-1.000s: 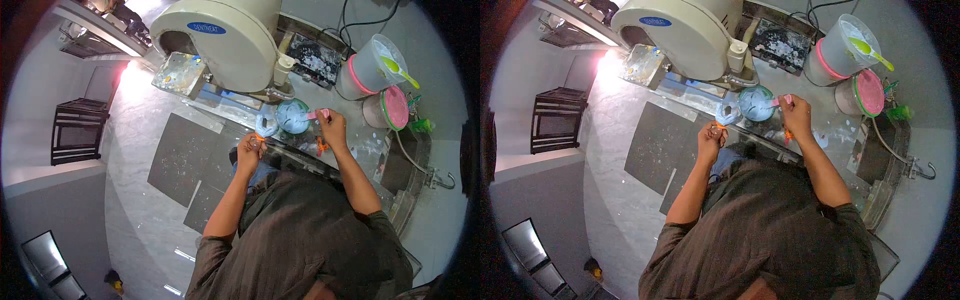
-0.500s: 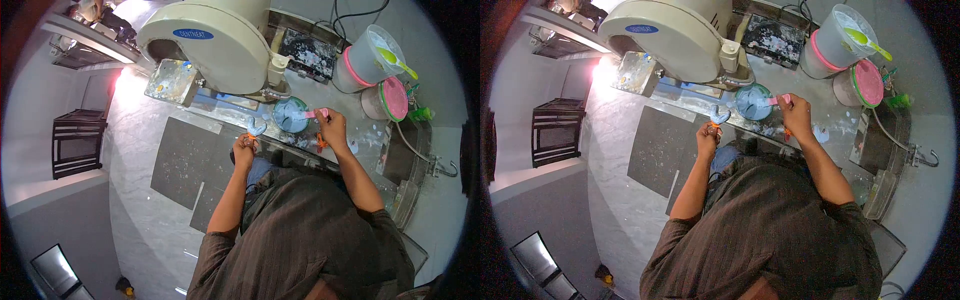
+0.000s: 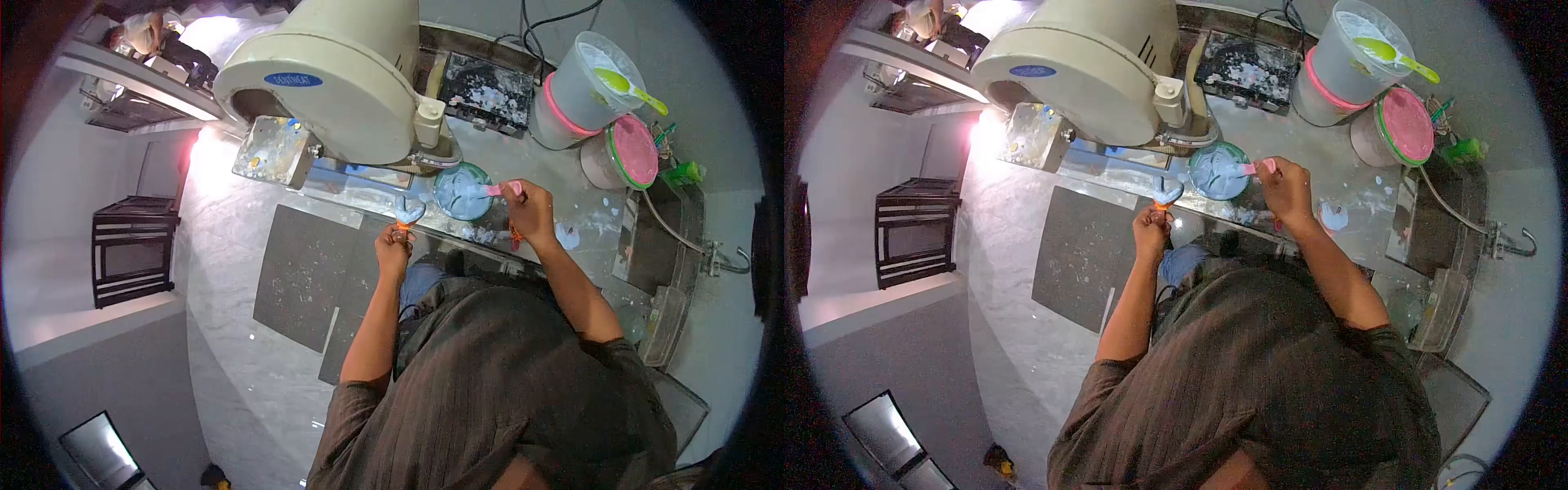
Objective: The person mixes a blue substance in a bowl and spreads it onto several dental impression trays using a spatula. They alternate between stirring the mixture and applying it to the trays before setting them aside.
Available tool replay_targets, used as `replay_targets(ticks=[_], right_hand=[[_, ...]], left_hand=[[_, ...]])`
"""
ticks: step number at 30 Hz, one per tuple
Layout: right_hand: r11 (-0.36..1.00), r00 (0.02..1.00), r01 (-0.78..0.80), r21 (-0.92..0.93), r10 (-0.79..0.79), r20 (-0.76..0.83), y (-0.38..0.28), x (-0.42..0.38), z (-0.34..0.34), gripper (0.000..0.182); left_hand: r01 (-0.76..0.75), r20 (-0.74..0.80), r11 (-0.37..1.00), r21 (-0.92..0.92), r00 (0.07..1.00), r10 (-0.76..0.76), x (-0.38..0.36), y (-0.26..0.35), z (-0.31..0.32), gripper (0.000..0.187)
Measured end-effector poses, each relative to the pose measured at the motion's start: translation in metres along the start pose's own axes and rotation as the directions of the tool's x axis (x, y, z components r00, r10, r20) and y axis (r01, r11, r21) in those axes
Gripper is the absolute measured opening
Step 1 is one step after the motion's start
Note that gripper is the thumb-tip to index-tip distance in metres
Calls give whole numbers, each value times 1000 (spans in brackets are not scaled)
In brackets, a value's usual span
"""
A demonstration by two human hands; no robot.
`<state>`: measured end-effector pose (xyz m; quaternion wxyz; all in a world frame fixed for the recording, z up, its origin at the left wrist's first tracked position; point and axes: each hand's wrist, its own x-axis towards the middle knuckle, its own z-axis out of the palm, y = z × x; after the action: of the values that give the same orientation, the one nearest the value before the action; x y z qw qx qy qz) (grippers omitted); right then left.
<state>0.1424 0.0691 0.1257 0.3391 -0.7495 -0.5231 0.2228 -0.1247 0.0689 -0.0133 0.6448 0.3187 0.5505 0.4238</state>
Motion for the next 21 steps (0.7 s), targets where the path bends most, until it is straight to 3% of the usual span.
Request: replay_targets(ticks=[5,14,16,20,21], right_hand=[[987,985,160,23,-158,-75,10,-4,3,23],[983,995,-54,178,38,89,10,-3,-8,22],[988,991,126,95,-129,30,3,0,-17,22],[976,982,153,156,-168,89,2,9,-22,22],[958,970,219,184,-235,69,5,13,-17,23]], left_hand=[[20,23,1000,21,1000,-21,2,2,-4,13],[21,36,999,31,999,-23,1,6,-3,17],[27,4,1000,0,1000,-27,-1,6,1,16],[47,-19,998,-35,999,-48,-4,8,2,16],[54,-26,998,-39,998,-55,-4,6,2,16]])
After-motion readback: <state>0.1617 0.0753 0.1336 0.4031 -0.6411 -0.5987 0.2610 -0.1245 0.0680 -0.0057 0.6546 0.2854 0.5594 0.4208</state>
